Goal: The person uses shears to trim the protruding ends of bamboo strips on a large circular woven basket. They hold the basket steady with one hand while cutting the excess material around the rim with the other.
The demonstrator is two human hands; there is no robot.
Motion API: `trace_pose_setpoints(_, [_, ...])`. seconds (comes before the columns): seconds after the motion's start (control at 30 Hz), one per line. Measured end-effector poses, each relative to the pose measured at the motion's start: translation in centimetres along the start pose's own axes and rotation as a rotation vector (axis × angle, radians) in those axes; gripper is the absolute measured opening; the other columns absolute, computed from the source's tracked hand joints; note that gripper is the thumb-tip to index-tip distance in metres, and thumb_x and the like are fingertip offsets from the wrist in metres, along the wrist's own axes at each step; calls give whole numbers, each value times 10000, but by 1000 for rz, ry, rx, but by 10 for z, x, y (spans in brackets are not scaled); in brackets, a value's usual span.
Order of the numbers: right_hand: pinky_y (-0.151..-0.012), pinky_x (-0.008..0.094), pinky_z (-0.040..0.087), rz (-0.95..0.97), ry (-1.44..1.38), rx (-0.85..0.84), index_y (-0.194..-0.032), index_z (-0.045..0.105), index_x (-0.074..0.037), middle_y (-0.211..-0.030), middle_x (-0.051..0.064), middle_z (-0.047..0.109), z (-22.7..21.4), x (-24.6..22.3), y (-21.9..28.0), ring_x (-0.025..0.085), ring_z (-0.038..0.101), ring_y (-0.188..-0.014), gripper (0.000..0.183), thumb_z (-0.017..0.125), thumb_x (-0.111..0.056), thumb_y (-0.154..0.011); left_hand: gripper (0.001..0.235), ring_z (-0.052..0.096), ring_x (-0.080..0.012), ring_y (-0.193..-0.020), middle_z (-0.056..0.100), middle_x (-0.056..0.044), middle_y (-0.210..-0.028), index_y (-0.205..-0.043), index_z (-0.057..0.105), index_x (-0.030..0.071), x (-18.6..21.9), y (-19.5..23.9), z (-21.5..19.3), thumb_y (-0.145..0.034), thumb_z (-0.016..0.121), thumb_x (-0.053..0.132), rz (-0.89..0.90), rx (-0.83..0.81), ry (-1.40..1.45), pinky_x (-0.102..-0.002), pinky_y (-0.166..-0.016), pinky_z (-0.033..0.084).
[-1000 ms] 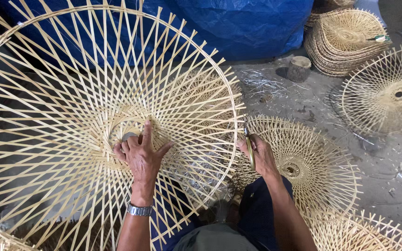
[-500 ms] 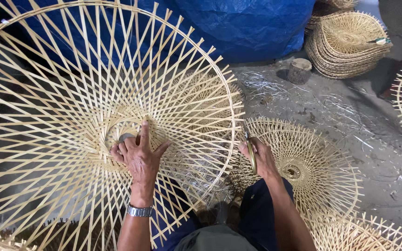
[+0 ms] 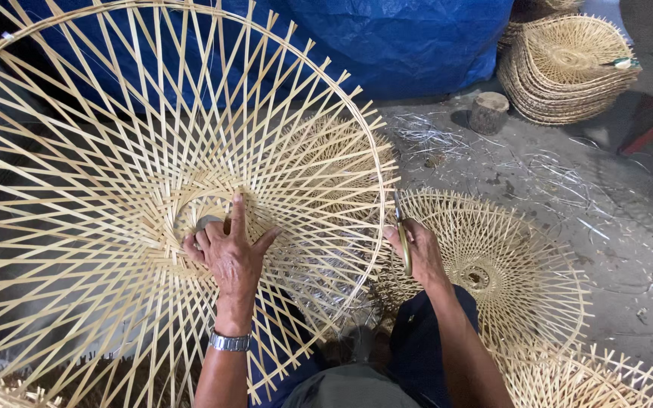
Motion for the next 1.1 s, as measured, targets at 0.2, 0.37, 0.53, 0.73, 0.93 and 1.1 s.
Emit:
trace_pose_setpoints(0.2, [-357, 288, 396, 9, -13, 66, -690, 622, -89, -513, -1, 540, 0, -9, 3, 102, 499, -424, 496, 671, -546, -877, 1007, 532, -290, -921, 562, -99, -931, -1511, 493, 257, -2, 3, 3, -653, 848, 645, 12, 18, -23, -604, -987, 291])
trace_pose_setpoints(0.37, [-330, 274, 385, -54, -19, 92, -636, 596, -99, -466, -8, 511, 2, -10, 3, 91, 478, -390, 483, 677, -495, -899, 973, 533, -289, -925, 563, -98, -931, -1478, 535, 245, -1, 3, 3, -649, 848, 647, 12, 25, -15, -598, -993, 292])
trace_pose_setpoints(0.53, [-291, 270, 383, -69, -26, 107, -597, 590, -95, -447, -8, 517, 2, -12, 3, 91, 480, -355, 470, 693, -437, -903, 973, 535, -287, -918, 566, -98, -928, -1478, 537, 248, -1, 2, 2, -649, 852, 647, 6, 12, -25, -595, -991, 294])
trace_pose_setpoints(0.73, [-306, 271, 375, -56, -170, 124, -643, 611, -80, -473, 5, 524, 8, -9, 7, 104, 482, -376, 452, 676, -435, -915, 989, 541, -280, -930, 576, -85, -934, -1478, 527, 267, 1, 0, 2, -621, 851, 638, 1, 18, -41, -597, -992, 295])
trace_pose_setpoints(0.93, [-338, 290, 467, -2, -26, 16, -812, 637, -79, -564, 13, 577, -8, 11, -2, 114, 576, -437, 597, 543, -664, -881, 976, 533, -293, -918, 567, -107, -919, -1483, 515, 265, 3, -1, 0, -656, 846, 662, -3, -3, -60, -598, -988, 298])
trace_pose_setpoints(1.1, [-362, 330, 460, -52, 94, -69, -809, 639, -65, -576, 31, 580, -17, -2, -34, 134, 564, -451, 700, 476, -743, -869, 965, 530, -276, -930, 560, -79, -927, -1508, 516, 288, 3, -3, 2, -677, 797, 689, -26, -8, -47, -595, -1016, 279])
Point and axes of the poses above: each hand's wrist, its own y-axis away from the middle knuckle, its own z-axis out of the palm, x = y × z, the point moved 1 cm from there along -y, towards the middle knuckle
